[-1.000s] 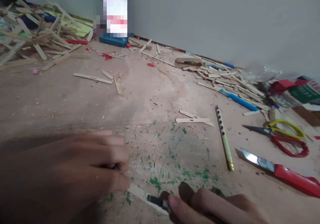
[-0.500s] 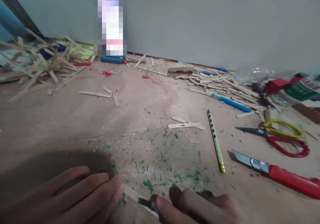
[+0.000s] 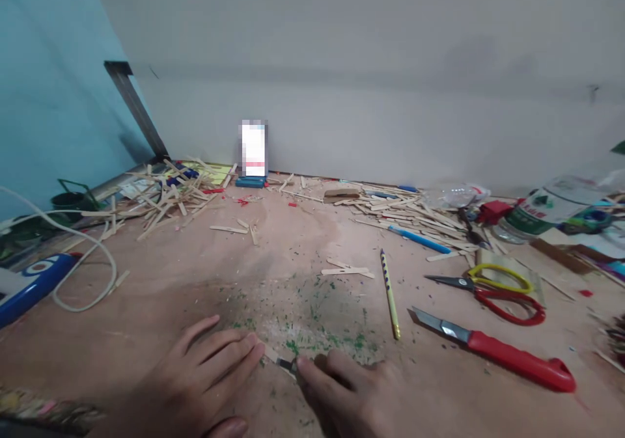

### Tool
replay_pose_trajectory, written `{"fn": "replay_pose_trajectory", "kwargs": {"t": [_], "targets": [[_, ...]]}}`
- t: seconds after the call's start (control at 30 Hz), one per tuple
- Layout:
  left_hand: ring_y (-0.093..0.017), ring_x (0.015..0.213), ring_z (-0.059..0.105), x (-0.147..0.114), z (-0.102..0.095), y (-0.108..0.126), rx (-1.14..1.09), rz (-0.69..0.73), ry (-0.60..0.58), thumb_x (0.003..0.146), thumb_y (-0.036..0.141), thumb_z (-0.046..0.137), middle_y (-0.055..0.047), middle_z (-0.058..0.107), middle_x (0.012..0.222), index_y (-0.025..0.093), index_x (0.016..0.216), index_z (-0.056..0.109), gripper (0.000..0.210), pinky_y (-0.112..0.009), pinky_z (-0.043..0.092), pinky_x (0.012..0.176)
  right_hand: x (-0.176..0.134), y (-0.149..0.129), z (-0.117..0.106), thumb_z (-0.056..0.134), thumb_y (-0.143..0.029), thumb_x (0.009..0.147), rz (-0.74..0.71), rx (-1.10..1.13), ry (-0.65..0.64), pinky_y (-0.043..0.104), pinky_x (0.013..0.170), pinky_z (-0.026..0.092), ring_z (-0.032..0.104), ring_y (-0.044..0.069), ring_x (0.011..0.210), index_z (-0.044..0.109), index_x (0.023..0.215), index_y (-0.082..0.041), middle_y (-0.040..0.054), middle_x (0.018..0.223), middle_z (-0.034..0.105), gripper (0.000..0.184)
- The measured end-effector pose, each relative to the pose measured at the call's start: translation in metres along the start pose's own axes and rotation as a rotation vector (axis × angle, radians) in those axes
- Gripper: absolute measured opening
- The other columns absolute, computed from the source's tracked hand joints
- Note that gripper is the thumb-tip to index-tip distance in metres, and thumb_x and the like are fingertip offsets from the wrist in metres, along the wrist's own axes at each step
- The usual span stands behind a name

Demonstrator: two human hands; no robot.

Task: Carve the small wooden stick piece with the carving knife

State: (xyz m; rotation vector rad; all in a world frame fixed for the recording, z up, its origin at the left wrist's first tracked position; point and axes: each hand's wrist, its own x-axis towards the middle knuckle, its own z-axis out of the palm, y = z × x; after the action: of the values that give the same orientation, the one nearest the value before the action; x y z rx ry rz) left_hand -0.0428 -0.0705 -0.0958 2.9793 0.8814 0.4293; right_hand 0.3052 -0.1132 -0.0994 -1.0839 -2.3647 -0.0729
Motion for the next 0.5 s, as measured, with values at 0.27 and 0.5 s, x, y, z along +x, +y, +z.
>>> {"fn": "replay_pose_trajectory", "kwargs": {"t": [0.27, 0.5], "targets": [[-0.033, 0.127, 0.084, 0.002, 0.026, -0.003, 0.006, 0.021, 0.163, 0.113, 0.042, 0.086, -0.007, 0.092, 0.142, 0.023, 0.170, 0.069, 0.062, -0.056, 0.058, 0.130, 0.015, -0.004, 0.005, 0.041, -0.037, 0.144, 0.096, 0.177, 0.060, 0.035, 0.046, 0.034, 0.058, 0.017, 0.048, 0.077, 0.107, -0.029, -0.0062, 0.076, 0.068, 0.053], [-0.032, 0.129, 0.084, 0.002, 0.023, -0.004, -0.019, 0.003, 0.163, 0.110, 0.044, 0.092, -0.008, 0.092, 0.143, 0.022, 0.166, 0.073, 0.063, -0.050, 0.062, 0.126, 0.015, 0.002, -0.013, 0.052, -0.036, 0.144, 0.085, 0.197, -0.049, 0.037, 0.043, 0.035, 0.075, 0.011, 0.055, 0.081, 0.134, -0.037, -0.0102, 0.093, 0.083, 0.030]]}}
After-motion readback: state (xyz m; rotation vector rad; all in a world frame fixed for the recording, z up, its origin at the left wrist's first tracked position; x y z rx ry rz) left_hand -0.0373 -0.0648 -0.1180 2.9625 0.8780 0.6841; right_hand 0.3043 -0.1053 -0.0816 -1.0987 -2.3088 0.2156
